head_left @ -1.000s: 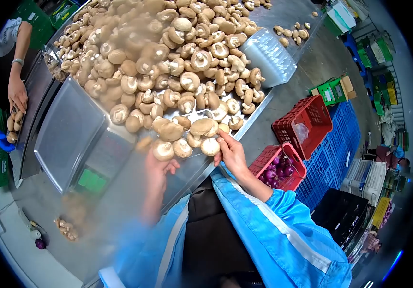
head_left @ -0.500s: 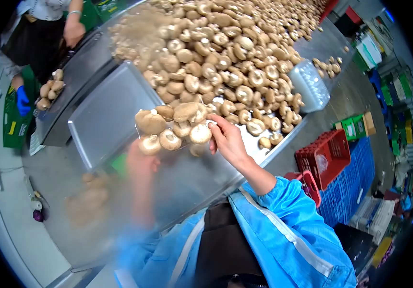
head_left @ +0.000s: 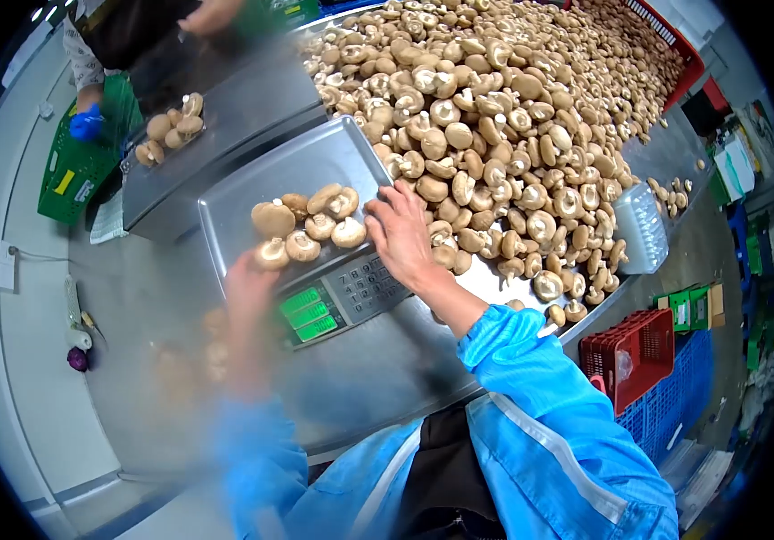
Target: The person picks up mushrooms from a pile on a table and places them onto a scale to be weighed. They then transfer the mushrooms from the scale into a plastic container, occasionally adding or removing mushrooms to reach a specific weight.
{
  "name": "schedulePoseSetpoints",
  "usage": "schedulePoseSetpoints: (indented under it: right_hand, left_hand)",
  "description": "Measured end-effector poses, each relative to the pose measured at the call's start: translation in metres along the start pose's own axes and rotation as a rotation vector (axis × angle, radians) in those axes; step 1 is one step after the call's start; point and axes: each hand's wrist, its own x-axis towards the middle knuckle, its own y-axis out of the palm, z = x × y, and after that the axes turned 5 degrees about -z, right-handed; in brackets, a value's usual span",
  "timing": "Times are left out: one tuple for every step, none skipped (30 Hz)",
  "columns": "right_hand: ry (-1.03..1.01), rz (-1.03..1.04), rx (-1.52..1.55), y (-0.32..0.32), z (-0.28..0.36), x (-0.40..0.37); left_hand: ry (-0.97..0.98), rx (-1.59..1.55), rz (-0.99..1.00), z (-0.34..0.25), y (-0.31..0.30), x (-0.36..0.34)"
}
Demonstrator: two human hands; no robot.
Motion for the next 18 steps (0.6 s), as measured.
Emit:
schedulePoseSetpoints:
  right_hand:
    - [0.021,-0.001,0.057,-0.003,-0.002,-0.002]
    - [0.042,-0.001,0.113,-0.007,-0.006,-0.005]
    - [0.032,0.021,0.120,-0.014,-0.012,-0.009]
    - [0.055,0.017,0.149,-0.021,-0.015,-0.015]
    - [0.075,0.014,0.180,-0.029,-0.014,-0.020]
    - [0.097,0.011,0.213,-0.035,-0.014,-0.023]
    - [0.061,0.007,0.182,-0.040,-0.015,-0.026]
    - [0.055,0.026,0.191,-0.045,-0.013,-0.027]
    - [0.040,0.038,0.174,-0.048,-0.009,-0.027]
    - [0.025,0.044,0.158,-0.049,-0.004,-0.027]
    - [-0.005,0.065,0.174,-0.050,0.000,-0.026]
    - [-0.033,0.082,0.191,-0.050,0.005,-0.025]
    - [-0.063,0.093,0.208,-0.048,0.008,-0.022]
    - [-0.090,0.108,0.203,-0.045,0.011,-0.020]
    - [-0.115,0.122,0.197,-0.042,0.012,-0.019]
    - [-0.140,0.137,0.190,-0.039,0.014,-0.018]
    - [-0.146,0.183,0.177,-0.037,0.015,-0.015]
    - [-0.158,0.193,0.152,-0.034,0.018,-0.013]
  left_hand:
    - [-0.022,0.007,-0.031,0.016,-0.002,0.002]
    - [0.000,-0.019,-0.028,0.024,-0.007,0.000]
    - [0.020,-0.046,-0.027,0.029,-0.014,-0.004]
    - [0.039,-0.074,-0.030,0.035,-0.023,-0.009]
    - [0.006,-0.087,-0.020,0.038,-0.032,-0.011]
    - [0.057,-0.151,-0.083,0.040,-0.039,-0.011]
    - [0.107,-0.209,-0.146,0.042,-0.044,-0.010]
    - [0.154,-0.264,-0.208,0.041,-0.046,-0.011]
    - [0.201,-0.271,-0.251,0.033,-0.047,-0.011]
    - [0.254,-0.275,-0.294,0.021,-0.047,-0.008]
    - [0.283,-0.259,-0.304,0.013,-0.046,-0.005]
    - [0.316,-0.242,-0.312,0.006,-0.043,0.000]
    - [0.355,-0.225,-0.317,-0.003,-0.039,0.006]
    - [0.388,-0.160,-0.314,-0.014,-0.034,0.009]
    - [0.421,-0.096,-0.308,-0.025,-0.026,0.011]
    - [0.454,-0.032,-0.299,-0.033,-0.018,0.013]
    - [0.475,0.007,-0.261,-0.039,-0.011,0.016]
    - [0.517,0.056,-0.242,-0.040,-0.003,0.022]
